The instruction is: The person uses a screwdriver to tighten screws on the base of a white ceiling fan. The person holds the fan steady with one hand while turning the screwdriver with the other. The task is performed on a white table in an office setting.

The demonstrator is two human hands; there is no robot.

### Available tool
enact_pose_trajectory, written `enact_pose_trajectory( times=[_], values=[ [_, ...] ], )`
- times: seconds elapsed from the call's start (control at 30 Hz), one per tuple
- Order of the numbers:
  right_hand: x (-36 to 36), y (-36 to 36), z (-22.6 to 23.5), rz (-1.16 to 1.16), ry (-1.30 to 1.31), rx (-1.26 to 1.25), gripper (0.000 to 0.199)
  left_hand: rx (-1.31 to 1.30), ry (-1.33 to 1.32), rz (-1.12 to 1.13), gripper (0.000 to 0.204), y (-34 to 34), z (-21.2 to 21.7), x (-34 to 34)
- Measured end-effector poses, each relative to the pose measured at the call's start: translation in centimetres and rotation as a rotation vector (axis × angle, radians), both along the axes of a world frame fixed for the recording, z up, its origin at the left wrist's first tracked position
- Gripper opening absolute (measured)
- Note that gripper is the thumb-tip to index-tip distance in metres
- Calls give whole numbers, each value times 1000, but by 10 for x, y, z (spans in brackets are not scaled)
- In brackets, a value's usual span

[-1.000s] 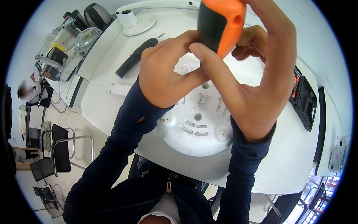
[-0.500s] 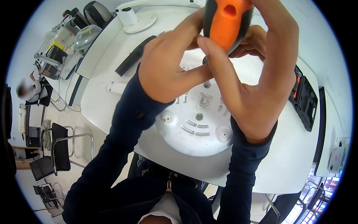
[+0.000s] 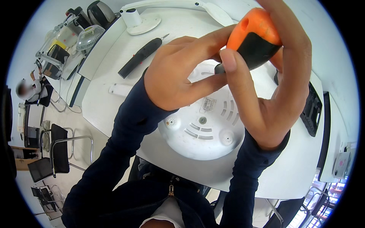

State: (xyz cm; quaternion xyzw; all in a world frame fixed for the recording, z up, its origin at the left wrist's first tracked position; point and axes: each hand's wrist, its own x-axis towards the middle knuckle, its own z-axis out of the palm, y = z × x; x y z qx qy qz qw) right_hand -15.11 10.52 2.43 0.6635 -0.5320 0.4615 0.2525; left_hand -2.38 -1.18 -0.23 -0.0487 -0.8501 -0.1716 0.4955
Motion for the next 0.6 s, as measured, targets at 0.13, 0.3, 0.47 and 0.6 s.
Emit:
enact_pose_trajectory(
  times=[0.13,0.3,0.47,0.6],
  values=[
    [5,-3,-1,-63,117,-46,52,17,-1,-24,51,-1,-4,1],
    [1,-12,-9,-54,200,-156,51,21,64,14,49,4,-6,-2],
    [3,-9,-4,-35,88,-61,50,202,-115,-170,52,1,-2,7],
    [3,-6,-3,-37,95,-19,51,233,-168,-281,56,-10,-2,5]
  ],
)
